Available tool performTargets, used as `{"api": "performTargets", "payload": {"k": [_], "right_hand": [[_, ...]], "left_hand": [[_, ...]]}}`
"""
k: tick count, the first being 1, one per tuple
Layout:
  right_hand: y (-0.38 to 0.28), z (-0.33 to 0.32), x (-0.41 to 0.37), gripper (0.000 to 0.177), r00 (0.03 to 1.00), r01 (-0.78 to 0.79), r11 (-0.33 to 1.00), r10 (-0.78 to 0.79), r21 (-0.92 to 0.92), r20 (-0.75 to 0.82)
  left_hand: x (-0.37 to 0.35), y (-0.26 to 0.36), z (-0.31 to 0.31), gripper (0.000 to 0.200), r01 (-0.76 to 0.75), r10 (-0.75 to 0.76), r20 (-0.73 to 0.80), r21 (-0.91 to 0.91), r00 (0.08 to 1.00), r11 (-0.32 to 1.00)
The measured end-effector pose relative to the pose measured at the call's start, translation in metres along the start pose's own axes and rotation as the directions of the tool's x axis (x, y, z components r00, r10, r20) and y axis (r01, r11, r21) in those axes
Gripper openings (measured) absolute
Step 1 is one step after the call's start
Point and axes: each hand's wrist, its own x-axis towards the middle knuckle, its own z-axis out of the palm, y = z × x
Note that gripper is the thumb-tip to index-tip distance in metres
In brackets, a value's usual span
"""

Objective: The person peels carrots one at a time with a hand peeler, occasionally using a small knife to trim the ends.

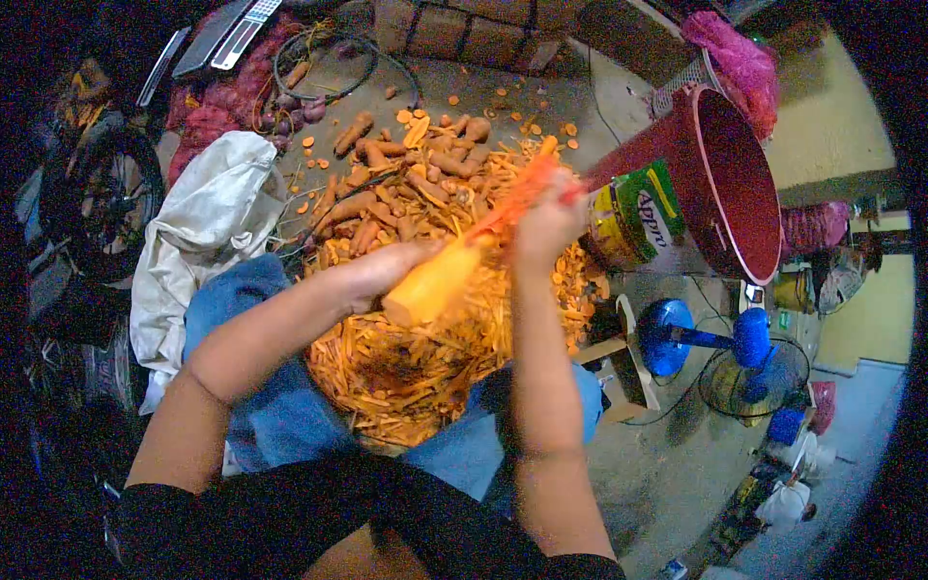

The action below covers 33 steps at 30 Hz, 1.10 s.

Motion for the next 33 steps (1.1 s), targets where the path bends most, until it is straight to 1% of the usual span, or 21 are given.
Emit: {"api": "performTargets", "payload": {"k": [1,2,5,7,9,11,13,14,16,17,18,19,21,23,25,26,27,29,30,32,33], "right_hand": [[0.002,-0.003,0.009,0.023,0.949,-0.302,0.905,0.316,0.3,0.003],[0.019,-0.007,0.017,0.025,0.909,-0.398,0.907,0.41,0.139,-0.076],[0.01,-0.016,0.021,0.025,0.889,-0.439,0.882,0.454,0.168,-0.063],[-0.025,-0.015,0.008,0.019,0.901,-0.427,0.873,0.433,0.236,0.028],[-0.042,-0.005,-0.01,0.018,0.947,-0.319,0.803,0.26,0.503,0.186],[-0.054,-0.002,-0.035,0.015,0.975,-0.116,0.956,0.058,0.269,0.217],[-0.046,-0.001,-0.035,0.015,0.972,-0.125,0.957,0.065,0.263,0.225],[-0.039,0.0,-0.034,0.016,0.969,-0.132,0.956,0.069,0.261,0.237],[-0.003,-0.002,-0.002,0.01,0.984,-0.17,0.939,0.143,0.3,0.11],[-0.004,-0.009,0.012,0.012,0.932,-0.353,0.901,0.363,0.254,0.006],[0.008,-0.015,0.024,0.013,0.9,-0.391,0.866,0.43,0.313,-0.066],[0.003,-0.022,0.028,0.014,0.824,-0.511,0.746,0.566,0.427,-0.004],[0.03,-0.029,0.032,0.014,0.868,-0.494,0.816,0.479,0.299,0.127],[-0.025,-0.014,0.006,0.014,0.904,-0.427,0.755,0.368,0.498,0.217],[-0.047,-0.004,-0.022,0.015,0.963,-0.16,0.915,0.061,0.371,0.264],[-0.06,-0.003,-0.037,0.015,0.952,-0.14,0.954,0.056,0.266,0.3],[-0.066,-0.002,-0.046,0.015,0.94,-0.116,0.98,0.057,0.159,0.336],[-0.053,0.0,-0.042,0.016,0.949,-0.117,0.971,0.047,0.209,0.312],[-0.042,0.002,-0.036,0.017,0.958,-0.115,0.959,0.037,0.26,0.285],[-0.005,0.003,0.001,0.019,0.982,0.179,0.97,-0.185,0.162,0.025],[0.0,-0.004,0.011,0.022,0.997,-0.073,0.988,0.072,0.14,0.016]], "left_hand": [[-0.001,0.0,0.002,0.036,0.045,-0.047,0.049,0.035,0.998,0.998],[0.001,-0.001,-0.001,0.036,0.05,-0.056,0.096,0.061,0.994,0.997],[0.009,-0.002,-0.005,0.036,0.003,-0.002,0.045,-0.029,0.999,1.0],[0.011,-0.001,-0.009,0.035,0.047,-0.046,0.013,-0.025,0.999,0.999],[0.012,0.001,-0.007,0.035,0.066,-0.078,-0.098,-0.12,0.992,0.991],[0.02,-0.006,-0.007,0.036,0.006,-0.019,-0.083,-0.157,0.996,0.988],[0.02,-0.008,-0.003,0.036,-0.104,0.087,-0.141,-0.117,0.986,0.988],[0.015,-0.005,-0.008,0.035,-0.025,0.025,-0.064,-0.007,0.998,1.0],[0.0,0.002,0.002,0.034,0.002,-0.002,-0.009,0.064,1.0,0.998],[-0.005,0.003,0.005,0.034,0.026,-0.033,0.045,0.141,0.998,0.99],[-0.001,-0.003,0.004,0.034,-0.054,0.033,0.108,0.199,0.994,0.979],[-0.001,-0.003,0.003,0.034,-0.051,0.028,0.111,0.203,0.993,0.978],[0.0,-0.003,0.001,0.035,-0.021,0.027,0.151,-0.041,0.988,0.999],[0.011,-0.005,-0.008,0.034,-0.046,0.044,0.046,0.027,0.998,0.999],[0.02,-0.008,-0.014,0.035,0.02,-0.027,-0.036,-0.182,0.999,0.983],[0.021,-0.007,-0.008,0.036,-0.054,0.025,-0.131,-0.218,0.991,0.975],[0.022,-0.008,-0.007,0.036,-0.052,0.024,-0.13,-0.219,0.991,0.974],[0.022,-0.01,-0.007,0.035,-0.098,0.072,-0.133,-0.198,0.988,0.975],[0.023,-0.011,-0.009,0.033,-0.139,0.132,-0.056,-0.151,0.99,0.979],[0.008,-0.009,0.002,0.032,-0.058,0.059,0.007,-0.049,0.998,0.997],[0.004,-0.008,0.006,0.032,0.019,-0.023,0.064,0.061,0.998,0.998]]}}
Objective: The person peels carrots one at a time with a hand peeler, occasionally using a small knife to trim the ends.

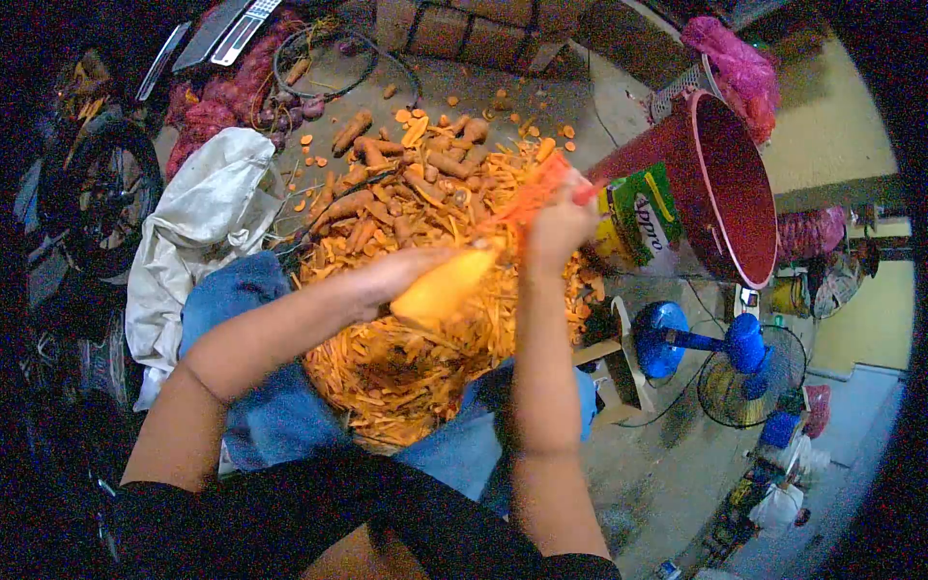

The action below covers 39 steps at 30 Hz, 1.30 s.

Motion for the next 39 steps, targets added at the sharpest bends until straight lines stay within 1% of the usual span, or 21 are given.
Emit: {"api": "performTargets", "payload": {"k": [1,4,5,8,9,11,12,14,15,17,18,19,21,28,30,31,32,34,35,37,39], "right_hand": [[0.003,-0.008,0.007,0.024,0.966,-0.255,0.967,0.254,-0.013,-0.052],[0.008,-0.022,0.022,0.027,0.909,-0.413,0.898,0.398,-0.153,-0.123],[0.009,-0.021,0.021,0.027,0.909,-0.414,0.898,0.398,-0.15,-0.125],[-0.005,-0.009,0.002,0.031,0.992,-0.124,0.989,0.126,0.078,-0.03],[-0.025,-0.004,-0.008,0.026,0.999,-0.024,0.999,0.022,0.037,0.05],[-0.036,0.006,-0.032,0.023,0.969,-0.12,0.966,0.063,0.231,0.24],[-0.044,0.009,-0.043,0.023,0.968,-0.122,0.966,0.066,0.228,0.24],[-0.057,0.011,-0.056,0.017,0.951,-0.065,0.996,0.041,0.068,0.307],[-0.046,0.013,-0.052,0.019,0.965,-0.076,0.984,0.031,0.163,0.26],[-0.013,0.01,-0.024,0.022,0.988,-0.061,0.992,0.044,0.107,0.148],[-0.008,0.007,-0.013,0.025,0.998,-0.055,0.997,0.053,0.047,0.028],[-0.004,0.003,-0.009,0.025,0.998,-0.056,0.997,0.055,0.047,0.026],[-0.001,-0.002,-0.004,0.028,0.974,-0.224,0.974,0.224,0.021,-0.021],[0.024,-0.002,0.009,0.025,0.978,-0.194,0.97,0.18,-0.146,-0.103],[0.039,-0.01,0.023,0.024,0.891,-0.317,0.845,0.421,0.432,-0.17],[0.037,-0.02,0.027,0.021,0.852,-0.44,0.847,0.499,0.298,-0.158],[0.035,-0.024,0.026,0.021,0.852,-0.439,0.847,0.498,0.299,-0.16],[-0.004,-0.013,0.011,0.021,0.891,-0.426,0.823,0.453,0.376,0.019],[-0.004,-0.004,-0.002,0.021,0.953,-0.3,0.79,0.265,0.535,0.144],[-0.037,0.007,-0.029,0.019,0.948,-0.266,0.955,0.234,0.131,0.216],[-0.052,0.02,-0.055,0.019,0.965,-0.129,0.977,0.084,0.17,0.25]], "left_hand": [[0.001,-0.002,-0.001,0.037,-0.005,0.001,0.077,0.05,0.997,0.999],[0.002,-0.001,-0.005,0.038,-0.086,0.086,0.152,-0.009,0.985,0.996],[0.003,0.002,-0.007,0.038,-0.1,0.107,0.124,-0.062,0.987,0.993],[0.003,0.007,-0.018,0.038,-0.077,0.086,0.061,-0.125,0.994,0.989],[0.006,0.004,-0.02,0.036,-0.083,0.085,0.005,-0.154,0.996,0.985],[0.016,0.004,-0.02,0.034,-0.039,0.024,-0.071,-0.224,0.997,0.974],[0.019,0.002,-0.02,0.034,0.0,-0.045,-0.143,-0.298,0.989,0.955],[0.02,-0.004,-0.021,0.035,-0.035,0.002,-0.132,-0.247,0.991,0.968],[0.018,-0.005,-0.019,0.036,-0.022,0.0,-0.113,-0.19,0.994,0.981],[0.007,0.003,-0.013,0.034,0.028,-0.027,-0.078,0.008,0.997,1.0],[0.006,0.004,-0.012,0.034,0.028,-0.028,-0.079,0.008,0.997,1.0],[0.006,0.005,-0.011,0.033,0.026,-0.029,-0.054,-0.057,0.998,0.998],[0.009,0.007,-0.014,0.032,0.012,-0.014,-0.016,-0.115,1.0,0.993],[0.0,0.008,-0.014,0.03,0.053,-0.059,-0.021,-0.201,0.998,0.978],[-0.007,0.004,-0.015,0.031,0.051,-0.045,0.07,-0.092,0.997,0.994],[-0.012,0.005,-0.012,0.032,0.03,-0.027,0.027,-0.119,0.999,0.992],[-0.012,0.007,-0.014,0.032,0.031,-0.028,0.029,-0.118,0.999,0.993],[-0.007,0.008,-0.026,0.032,0.066,-0.076,-0.104,-0.092,0.992,0.994],[0.001,0.002,-0.034,0.032,0.003,-0.023,-0.101,-0.192,0.995,0.981],[0.006,0.003,-0.028,0.033,-0.046,0.007,-0.181,-0.213,0.983,0.976],[0.01,0.002,-0.023,0.035,-0.083,0.025,-0.25,-0.223,0.968,0.971]]}}
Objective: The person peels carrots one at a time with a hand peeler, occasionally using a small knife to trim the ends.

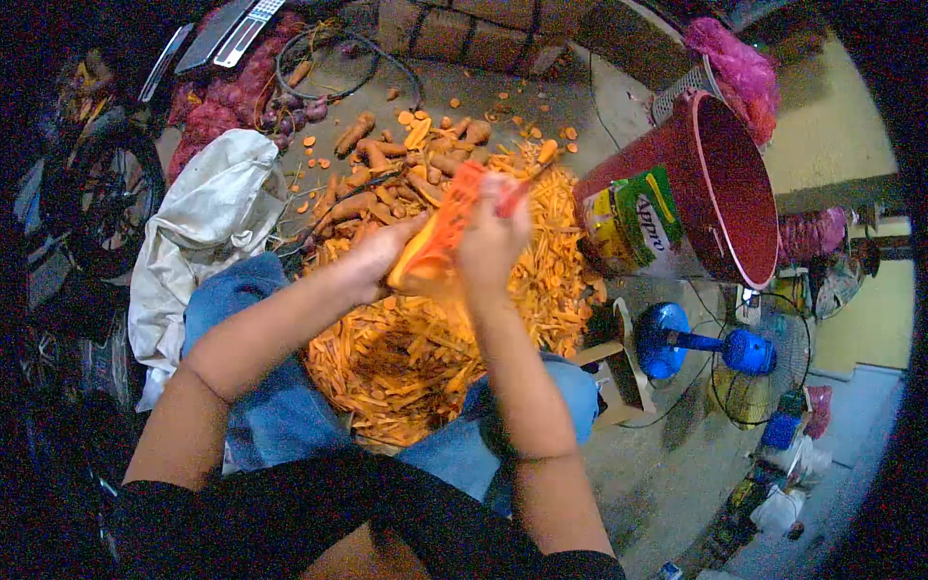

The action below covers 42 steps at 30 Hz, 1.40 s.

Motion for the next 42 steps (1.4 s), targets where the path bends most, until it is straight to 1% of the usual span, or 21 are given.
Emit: {"api": "performTargets", "payload": {"k": [3,4,6,8,9,11,13,15,18,21,22,24,25,26,29,30,32,33,36,38,42], "right_hand": [[0.008,0.001,-0.002,0.019,0.999,-0.015,0.998,0.017,-0.063,0.029],[0.033,-0.002,0.011,0.02,0.987,0.149,0.988,-0.151,-0.038,-0.064],[0.07,-0.037,0.048,0.016,0.984,-0.033,0.978,-0.004,-0.204,-0.18],[0.054,-0.048,0.062,0.017,0.871,-0.212,0.918,0.333,0.335,-0.361],[0.05,-0.055,0.063,0.017,0.835,-0.245,0.889,0.397,0.388,-0.382],[0.052,-0.069,0.067,0.017,0.843,-0.434,0.892,0.452,0.126,-0.291],[0.017,-0.036,0.043,0.02,0.965,-0.137,0.9,0.215,0.413,-0.15],[0.015,-0.017,0.022,0.021,0.994,0.109,0.994,-0.109,0.009,-0.034],[0.001,-0.003,-0.006,0.02,0.997,-0.011,0.996,0.018,-0.092,0.075],[0.023,-0.018,0.023,0.017,0.981,0.141,0.98,-0.158,-0.143,-0.115],[0.038,-0.037,0.046,0.017,0.951,0.21,0.959,-0.245,-0.191,-0.189],[0.044,-0.062,0.069,0.022,0.904,-0.004,0.998,0.031,0.064,-0.427],[0.045,-0.074,0.073,0.023,0.876,-0.193,0.98,0.147,-0.053,-0.459],[0.049,-0.077,0.073,0.023,0.894,-0.184,0.983,0.169,0.003,-0.414],[0.019,-0.043,0.052,0.023,0.954,-0.061,0.996,0.077,0.063,-0.289],[0.004,-0.026,0.038,0.023,0.975,0.051,0.996,-0.034,0.074,-0.22],[-0.009,-0.017,0.012,0.022,0.996,-0.068,0.996,0.071,-0.065,0.048],[-0.007,-0.005,-0.001,0.019,0.996,0.041,0.999,-0.044,0.034,0.074],[-0.01,-0.002,-0.008,0.02,0.986,0.041,0.981,-0.009,-0.19,0.166],[0.011,-0.016,0.014,0.017,0.969,0.235,0.934,-0.248,-0.268,-0.012],[0.048,-0.069,0.076,0.017,0.92,-0.002,0.998,0.025,0.059,-0.39]], "left_hand": [[0.002,-0.008,0.0,0.038,-0.063,0.058,0.074,0.057,0.996,0.996],[-0.004,-0.005,0.005,0.036,-0.106,0.094,0.065,0.224,0.994,0.969],[-0.018,-0.002,0.012,0.033,0.013,-0.042,0.096,0.286,0.995,0.958],[-0.024,-0.001,0.015,0.032,0.008,-0.05,0.128,0.307,0.991,0.952],[-0.021,-0.002,0.012,0.032,0.009,-0.058,0.176,0.27,0.983,0.963],[-0.012,-0.004,0.004,0.033,0.006,-0.059,0.223,0.231,0.973,0.973],[0.002,-0.008,-0.004,0.031,0.06,-0.074,0.151,0.096,0.986,0.994],[0.004,-0.007,-0.004,0.03,0.089,-0.096,0.191,0.044,0.977,0.995],[-0.006,-0.002,0.013,0.032,-0.058,0.06,0.05,-0.037,0.997,0.998],[-0.007,-0.006,0.007,0.033,-0.01,-0.025,0.099,0.345,0.995,0.938],[-0.015,-0.008,0.007,0.035,0.045,-0.102,0.165,0.314,0.981,0.948],[-0.021,-0.009,0.015,0.035,-0.026,-0.042,0.199,0.325,0.979,0.945],[-0.022,-0.009,0.017,0.036,-0.099,0.021,0.233,0.331,0.972,0.938],[-0.016,-0.009,0.01,0.035,0.06,-0.111,0.258,0.198,0.96,0.978],[-0.004,-0.006,-0.001,0.035,0.118,-0.14,0.111,0.189,0.984,0.975],[-0.004,-0.006,0.001,0.037,0.069,-0.09,0.1,0.191,0.991,0.979],[-0.011,-0.001,0.011,0.036,0.053,-0.059,0.056,0.118,0.997,0.992],[-0.013,0.001,0.015,0.036,0.03,-0.031,0.008,0.043,0.999,0.999],[-0.004,-0.003,0.007,0.036,-0.015,0.011,0.054,0.076,0.998,0.997],[0.0,-0.009,0.001,0.034,-0.056,0.007,0.197,0.247,0.98,0.967],[-0.025,-0.004,0.013,0.033,-0.003,-0.111,0.333,0.325,0.936,0.946]]}}
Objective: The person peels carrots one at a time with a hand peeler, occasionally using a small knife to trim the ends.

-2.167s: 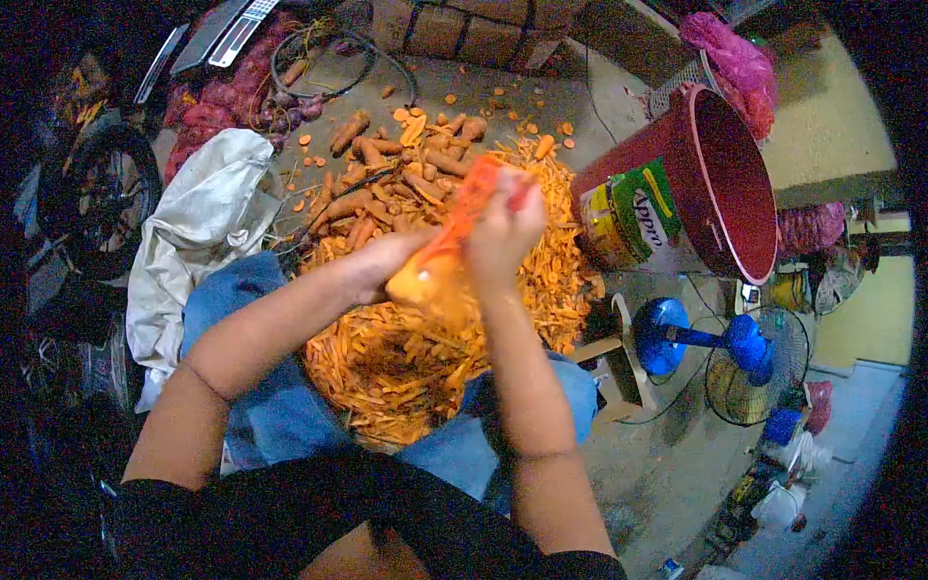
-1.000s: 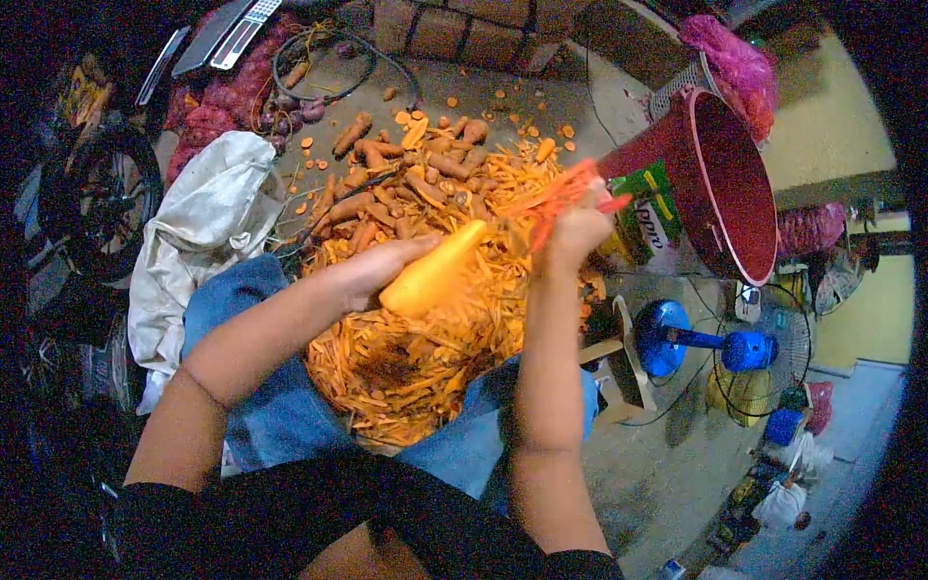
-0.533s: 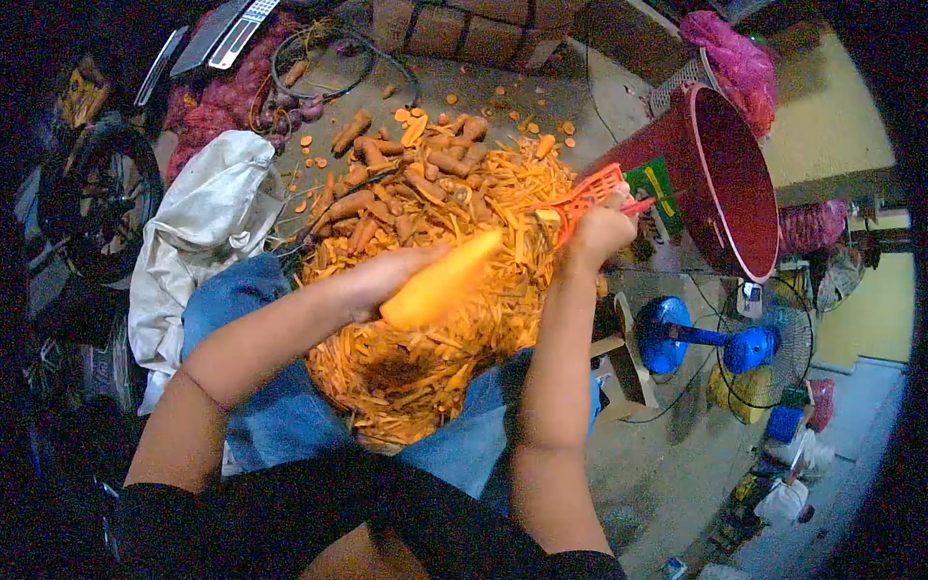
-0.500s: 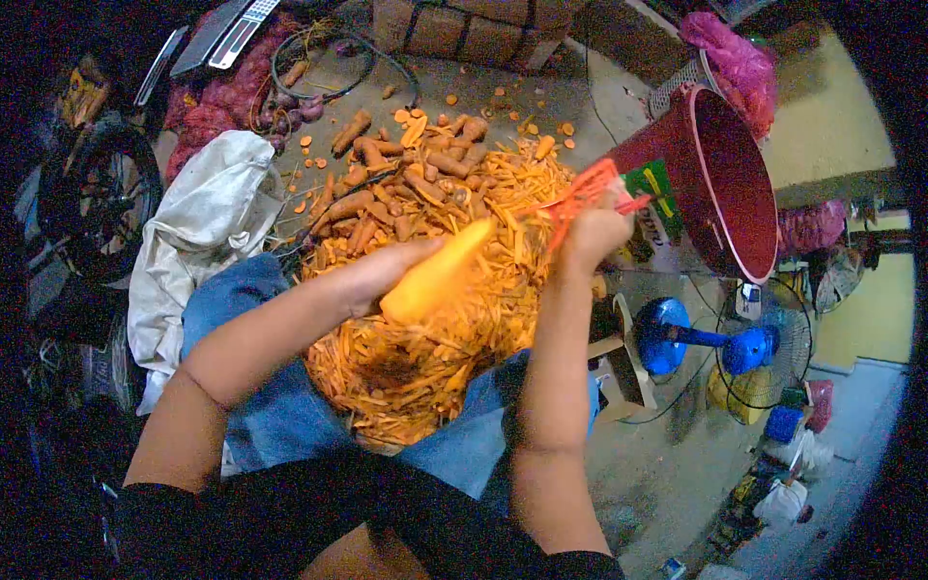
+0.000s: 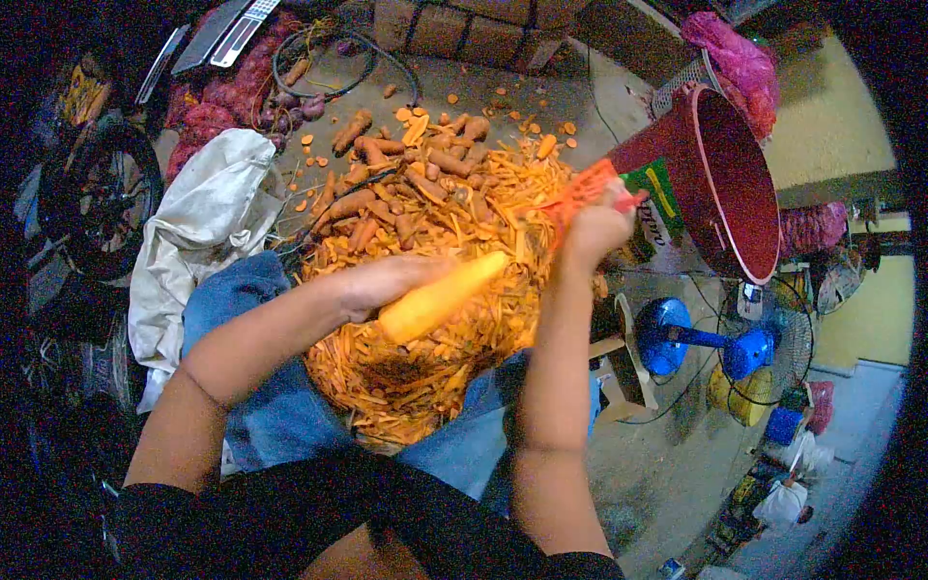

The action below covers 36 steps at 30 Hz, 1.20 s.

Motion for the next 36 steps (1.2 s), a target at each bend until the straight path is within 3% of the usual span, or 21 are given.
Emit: {"api": "performTargets", "payload": {"k": [3,4,6,7,8,11,12,14,15,17,19,20,21,22,24,25,27,29,31,33,36], "right_hand": [[-0.005,-0.009,-0.005,0.018,0.982,-0.018,0.999,0.023,-0.026,0.189],[-0.016,0.001,-0.023,0.02,0.95,0.115,0.993,-0.108,-0.009,0.291],[-0.041,0.021,-0.069,0.023,0.912,0.048,0.993,-0.087,0.106,0.4],[-0.058,0.023,-0.088,0.025,0.867,0.142,0.987,-0.085,-0.079,0.49],[-0.054,0.027,-0.106,0.023,0.867,0.129,0.989,-0.08,-0.067,0.491],[-0.045,0.025,-0.096,0.02,0.886,0.156,0.963,-0.039,-0.218,0.462],[-0.033,0.024,-0.076,0.018,0.901,0.282,0.954,-0.227,-0.102,0.371],[-0.025,0.011,-0.034,0.02,0.983,-0.035,0.994,0.053,-0.101,0.178],[0.005,-0.001,-0.01,0.022,0.999,0.015,0.994,-0.009,-0.11,0.048],[0.003,-0.007,-0.004,0.023,0.997,-0.078,0.988,0.079,-0.135,0.002],[-0.023,0.004,-0.023,0.023,0.981,-0.124,0.977,0.094,0.175,0.17],[-0.054,0.015,-0.048,0.016,0.924,-0.284,0.931,0.202,0.231,0.325],[-0.05,0.018,-0.063,0.016,0.916,-0.115,0.988,0.063,0.108,0.396],[-0.052,0.021,-0.077,0.015,0.877,0.073,0.997,-0.063,-0.002,0.476],[-0.061,0.025,-0.106,0.016,0.852,0.055,0.989,0.025,-0.137,0.523],[-0.059,0.025,-0.105,0.016,0.852,0.055,0.989,0.025,-0.137,0.524],[-0.053,0.026,-0.098,0.016,0.881,0.04,0.994,0.014,-0.105,0.473],[-0.021,0.022,-0.065,0.02,0.929,0.203,0.97,-0.148,-0.134,0.338],[-0.003,0.009,-0.03,0.021,0.941,0.276,0.952,-0.238,-0.136,0.242],[-0.008,0.0,-0.013,0.025,0.993,-0.116,0.935,0.12,-0.335,-0.008],[-0.017,-0.001,-0.018,0.025,0.995,-0.064,0.97,0.079,-0.235,0.056]], "left_hand": [[0.007,0.001,-0.01,0.033,-0.011,0.004,-0.117,-0.057,0.993,0.998],[0.011,0.001,-0.017,0.035,0.042,-0.058,-0.157,-0.103,0.986,0.994],[0.024,-0.006,-0.023,0.035,-0.028,-0.02,-0.2,-0.233,0.98,0.972],[0.028,-0.007,-0.024,0.035,-0.098,0.011,-0.242,-0.353,0.97,0.93],[0.028,-0.006,-0.022,0.034,-0.103,0.001,-0.276,-0.354,0.961,0.93],[0.021,-0.005,-0.018,0.034,-0.039,-0.01,-0.228,-0.207,0.974,0.978],[0.019,-0.004,-0.016,0.034,-0.003,-0.011,-0.194,-0.075,0.981,0.997],[0.002,0.003,0.0,0.034,0.06,-0.059,-0.119,0.007,0.991,0.998],[0.003,0.0,0.001,0.034,0.053,-0.054,-0.088,-0.008,0.995,0.999],[0.001,0.001,-0.002,0.035,0.088,-0.093,-0.053,-0.089,0.994,0.992],[0.003,0.004,-0.006,0.035,0.112,-0.117,-0.019,-0.175,0.993,0.978],[0.008,0.004,-0.009,0.035,0.064,-0.088,-0.112,-0.203,0.99,0.977],[0.013,0.002,-0.013,0.036,0.016,-0.063,-0.203,-0.226,0.977,0.974],[0.017,0.0,-0.015,0.035,-0.028,-0.025,-0.165,-0.308,0.986,0.951],[0.021,0.002,-0.009,0.034,-0.08,-0.009,-0.238,-0.362,0.971,0.929],[0.019,0.005,-0.006,0.033,-0.139,0.004,-0.312,-0.412,0.95,0.9],[0.016,0.004,-0.008,0.034,-0.093,-0.003,-0.272,-0.339,0.962,0.936],[0.019,-0.001,-0.013,0.034,-0.034,0.012,-0.126,-0.178,0.992,0.983],[0.008,0.006,-0.006,0.035,0.023,-0.041,-0.129,-0.137,0.991,0.99],[0.005,0.008,-0.004,0.034,0.004,-0.015,-0.139,-0.085,0.99,0.996],[0.008,0.006,-0.013,0.034,-0.011,-0.008,-0.168,-0.109,0.986,0.994]]}}
